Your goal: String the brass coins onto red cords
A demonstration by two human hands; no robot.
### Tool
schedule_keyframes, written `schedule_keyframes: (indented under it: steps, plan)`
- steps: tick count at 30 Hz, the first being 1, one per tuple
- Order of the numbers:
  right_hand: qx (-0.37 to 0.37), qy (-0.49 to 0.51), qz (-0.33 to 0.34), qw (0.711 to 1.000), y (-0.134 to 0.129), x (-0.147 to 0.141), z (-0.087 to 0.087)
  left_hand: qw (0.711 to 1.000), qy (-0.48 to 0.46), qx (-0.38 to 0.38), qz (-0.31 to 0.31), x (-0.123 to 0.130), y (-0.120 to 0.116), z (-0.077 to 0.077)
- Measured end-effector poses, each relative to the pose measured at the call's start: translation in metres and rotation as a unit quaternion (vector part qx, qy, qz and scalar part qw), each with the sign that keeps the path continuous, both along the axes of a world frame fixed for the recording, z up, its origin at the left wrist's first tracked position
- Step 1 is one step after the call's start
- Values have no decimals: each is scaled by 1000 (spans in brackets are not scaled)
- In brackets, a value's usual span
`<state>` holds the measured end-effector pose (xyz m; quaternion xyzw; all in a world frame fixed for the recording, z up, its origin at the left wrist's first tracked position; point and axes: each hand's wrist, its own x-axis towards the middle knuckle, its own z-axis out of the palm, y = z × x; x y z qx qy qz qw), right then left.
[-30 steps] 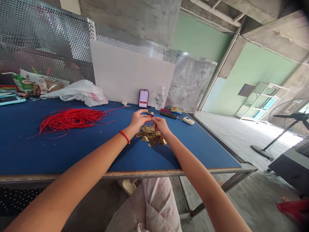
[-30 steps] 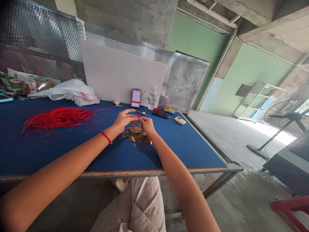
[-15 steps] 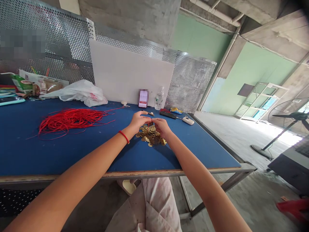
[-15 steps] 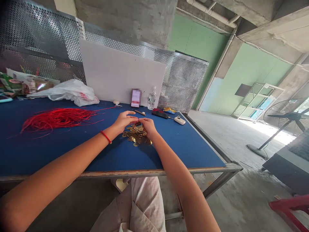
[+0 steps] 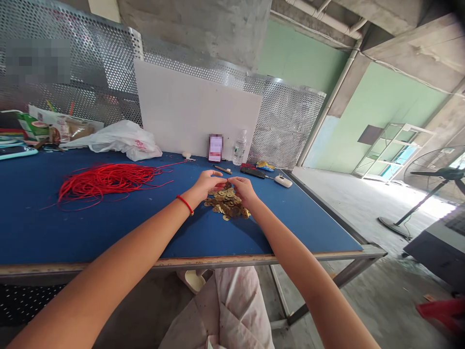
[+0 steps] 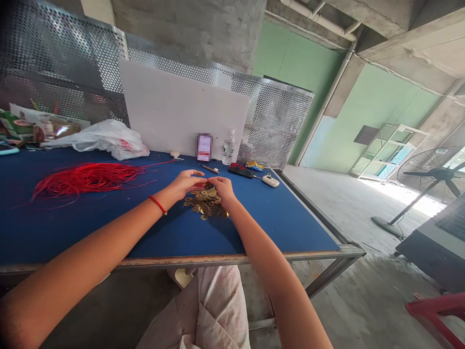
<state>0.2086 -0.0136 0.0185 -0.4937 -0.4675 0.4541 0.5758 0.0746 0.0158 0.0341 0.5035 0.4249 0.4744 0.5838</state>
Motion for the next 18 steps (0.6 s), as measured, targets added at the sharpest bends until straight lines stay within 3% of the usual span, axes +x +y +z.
schedule_keyframes:
  steps: [8,18]
  plan:
    - [148,-85,-16,985,13,2,-10,1000,-16,2,-16,-1,0,1]
    - [133,-41,-12,990,9,-1,-6,999,-31,20,13,2,-7,3]
